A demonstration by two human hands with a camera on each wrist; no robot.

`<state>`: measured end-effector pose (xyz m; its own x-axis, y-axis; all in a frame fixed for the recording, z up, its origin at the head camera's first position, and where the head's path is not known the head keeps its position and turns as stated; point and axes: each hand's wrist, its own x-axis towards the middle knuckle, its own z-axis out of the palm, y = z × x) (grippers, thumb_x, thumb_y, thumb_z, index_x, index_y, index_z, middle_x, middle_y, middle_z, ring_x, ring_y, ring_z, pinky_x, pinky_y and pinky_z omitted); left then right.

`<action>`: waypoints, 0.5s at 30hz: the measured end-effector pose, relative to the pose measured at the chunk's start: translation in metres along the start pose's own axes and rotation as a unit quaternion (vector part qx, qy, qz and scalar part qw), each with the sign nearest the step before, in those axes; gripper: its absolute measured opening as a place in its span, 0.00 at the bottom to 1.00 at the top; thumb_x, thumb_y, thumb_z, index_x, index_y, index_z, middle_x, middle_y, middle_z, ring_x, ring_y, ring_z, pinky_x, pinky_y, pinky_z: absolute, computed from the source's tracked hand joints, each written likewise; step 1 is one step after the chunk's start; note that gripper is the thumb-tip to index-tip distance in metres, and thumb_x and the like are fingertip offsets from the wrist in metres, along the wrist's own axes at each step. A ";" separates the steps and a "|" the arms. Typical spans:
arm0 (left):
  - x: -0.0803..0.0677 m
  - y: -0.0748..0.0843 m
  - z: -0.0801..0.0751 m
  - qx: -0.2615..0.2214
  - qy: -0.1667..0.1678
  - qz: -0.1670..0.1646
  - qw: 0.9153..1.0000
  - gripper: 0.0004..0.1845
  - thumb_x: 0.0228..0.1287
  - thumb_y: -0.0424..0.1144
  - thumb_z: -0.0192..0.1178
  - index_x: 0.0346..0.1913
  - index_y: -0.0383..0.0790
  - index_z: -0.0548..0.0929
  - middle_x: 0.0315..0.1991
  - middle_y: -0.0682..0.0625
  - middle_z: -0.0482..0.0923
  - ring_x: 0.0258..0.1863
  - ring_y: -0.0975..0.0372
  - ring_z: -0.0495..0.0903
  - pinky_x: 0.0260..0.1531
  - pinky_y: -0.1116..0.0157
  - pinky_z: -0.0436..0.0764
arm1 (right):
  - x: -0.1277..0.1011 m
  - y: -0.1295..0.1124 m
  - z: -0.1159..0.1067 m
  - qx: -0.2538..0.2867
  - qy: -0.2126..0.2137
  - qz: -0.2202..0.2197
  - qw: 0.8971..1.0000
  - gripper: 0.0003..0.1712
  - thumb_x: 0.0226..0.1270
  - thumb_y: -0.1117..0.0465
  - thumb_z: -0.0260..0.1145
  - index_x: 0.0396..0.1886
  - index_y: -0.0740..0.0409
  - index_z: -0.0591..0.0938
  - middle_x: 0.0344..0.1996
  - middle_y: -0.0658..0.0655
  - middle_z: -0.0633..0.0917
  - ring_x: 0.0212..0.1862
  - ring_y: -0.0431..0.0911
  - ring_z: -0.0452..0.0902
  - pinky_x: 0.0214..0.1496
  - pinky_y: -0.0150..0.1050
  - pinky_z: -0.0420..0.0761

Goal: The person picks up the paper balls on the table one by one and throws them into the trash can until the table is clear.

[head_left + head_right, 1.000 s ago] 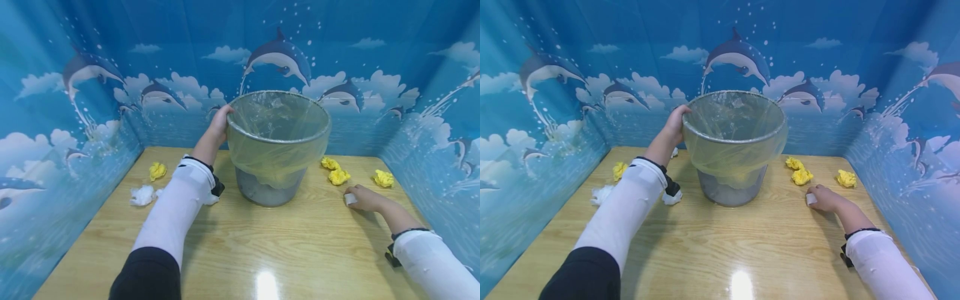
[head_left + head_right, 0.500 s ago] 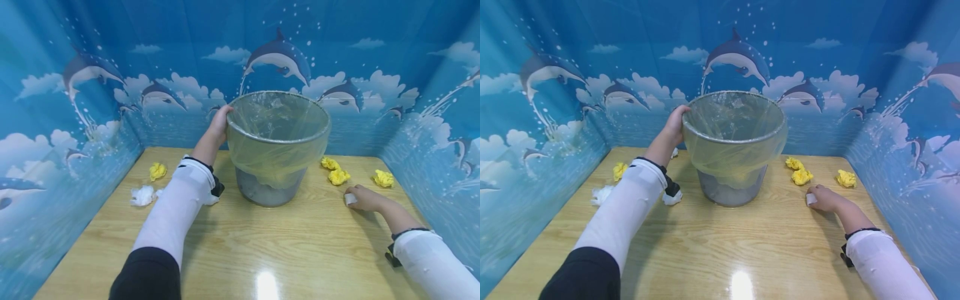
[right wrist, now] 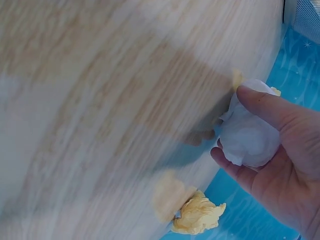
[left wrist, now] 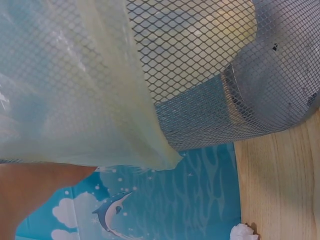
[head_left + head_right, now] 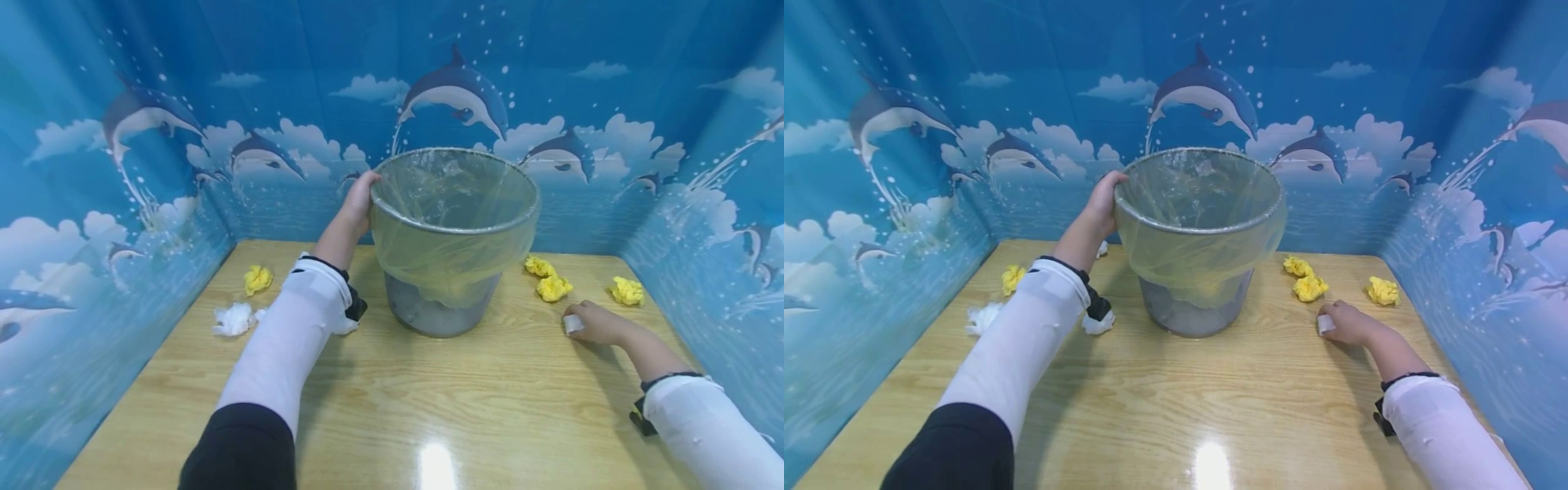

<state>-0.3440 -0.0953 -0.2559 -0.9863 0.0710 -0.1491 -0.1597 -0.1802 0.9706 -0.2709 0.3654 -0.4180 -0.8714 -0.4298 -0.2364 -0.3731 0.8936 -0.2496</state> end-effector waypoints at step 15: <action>0.000 0.000 0.000 0.002 0.006 -0.002 1.000 0.27 0.74 0.45 0.42 0.73 0.47 0.60 0.65 0.48 0.63 0.41 0.61 0.70 0.45 0.64 0.70 | -0.001 0.000 -0.020 0.004 0.008 0.003 1.000 0.25 0.61 0.62 0.67 0.52 0.75 0.74 0.39 0.70 0.76 0.38 0.55 0.76 0.38 0.50 0.78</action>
<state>-0.3437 -0.0948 -0.2560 -0.9859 0.0596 -0.1562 -0.1644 -0.1761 0.9705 -0.2766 0.3681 -0.3991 -0.8788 -0.4217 -0.2231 -0.3645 0.8952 -0.2564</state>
